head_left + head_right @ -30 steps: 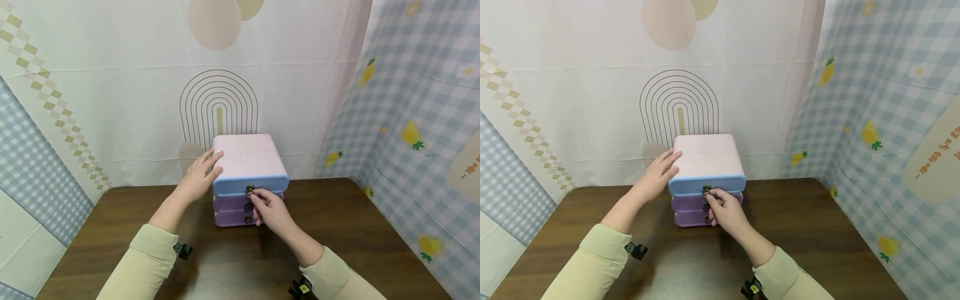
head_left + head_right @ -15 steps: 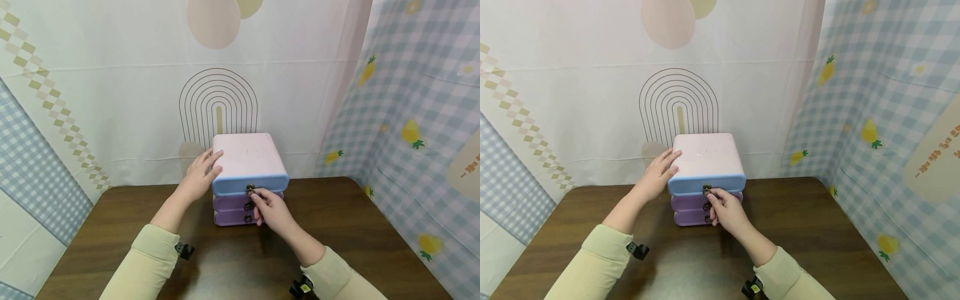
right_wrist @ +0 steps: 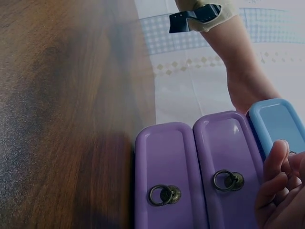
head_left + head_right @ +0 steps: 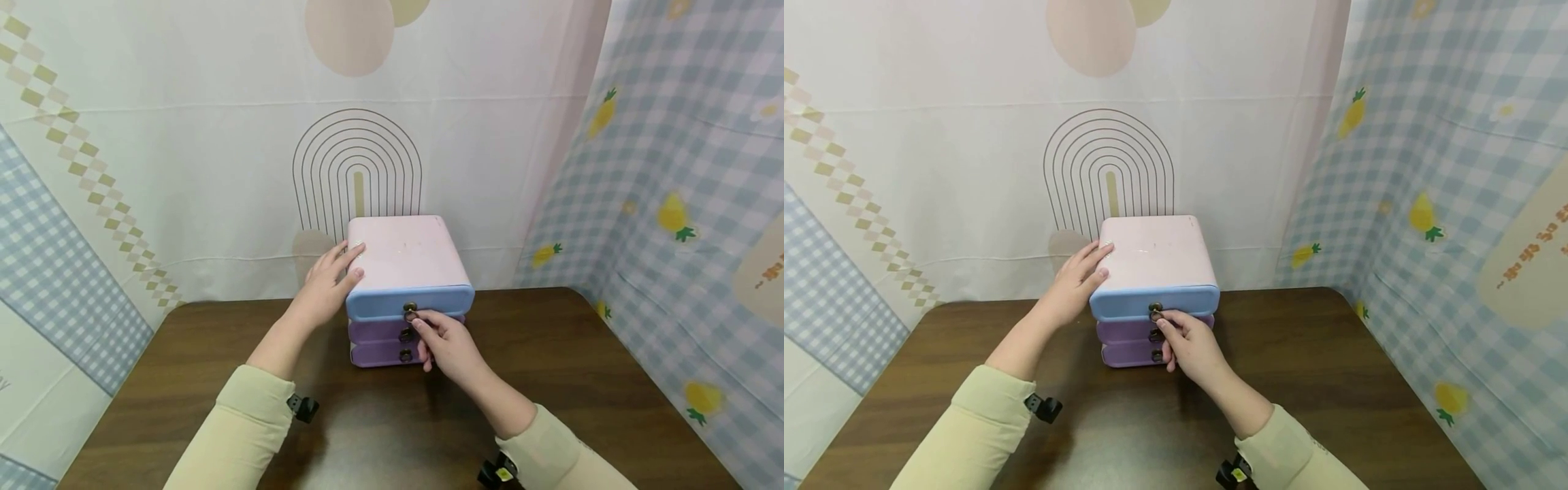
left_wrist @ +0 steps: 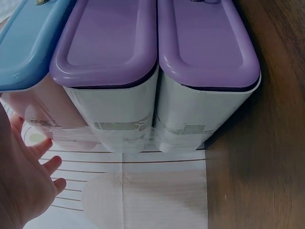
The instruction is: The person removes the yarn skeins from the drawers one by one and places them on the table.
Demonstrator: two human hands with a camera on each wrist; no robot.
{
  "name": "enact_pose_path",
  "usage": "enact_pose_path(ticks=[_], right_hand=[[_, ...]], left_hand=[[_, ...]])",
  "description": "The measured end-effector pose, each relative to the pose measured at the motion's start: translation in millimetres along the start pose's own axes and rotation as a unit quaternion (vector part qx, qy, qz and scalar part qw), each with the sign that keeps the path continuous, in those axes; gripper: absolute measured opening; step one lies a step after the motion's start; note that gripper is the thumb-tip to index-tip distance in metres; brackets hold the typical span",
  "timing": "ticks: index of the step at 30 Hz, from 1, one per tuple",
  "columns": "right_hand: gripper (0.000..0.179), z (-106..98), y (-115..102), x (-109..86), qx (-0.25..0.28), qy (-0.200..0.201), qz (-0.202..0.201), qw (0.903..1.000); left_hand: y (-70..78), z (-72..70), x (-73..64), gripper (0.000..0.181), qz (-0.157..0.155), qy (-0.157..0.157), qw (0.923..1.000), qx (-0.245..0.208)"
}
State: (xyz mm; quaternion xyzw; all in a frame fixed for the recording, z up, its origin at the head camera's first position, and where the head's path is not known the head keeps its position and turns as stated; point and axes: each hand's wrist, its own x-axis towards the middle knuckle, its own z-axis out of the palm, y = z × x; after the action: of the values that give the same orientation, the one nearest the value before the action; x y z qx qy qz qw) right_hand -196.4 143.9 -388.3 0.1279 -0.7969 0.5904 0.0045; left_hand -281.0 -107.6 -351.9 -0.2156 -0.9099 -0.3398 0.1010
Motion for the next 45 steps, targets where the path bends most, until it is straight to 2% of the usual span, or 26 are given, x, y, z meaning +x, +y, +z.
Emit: enact_pose_path(ticks=[29,45], right_hand=[[0.032,-8.9,0.5,-24.4,-0.016,-0.016,0.019,0.9996],[0.033,-12.3,-3.2,-47.0,-0.025,-0.051,0.024,0.9981]], left_hand=[[0.1,5.5,-1.1,0.058,-0.011,0.005,0.9991,-0.041],[-1.5,6.2,-1.6,0.057,-0.016,0.011,0.9985,-0.051]])
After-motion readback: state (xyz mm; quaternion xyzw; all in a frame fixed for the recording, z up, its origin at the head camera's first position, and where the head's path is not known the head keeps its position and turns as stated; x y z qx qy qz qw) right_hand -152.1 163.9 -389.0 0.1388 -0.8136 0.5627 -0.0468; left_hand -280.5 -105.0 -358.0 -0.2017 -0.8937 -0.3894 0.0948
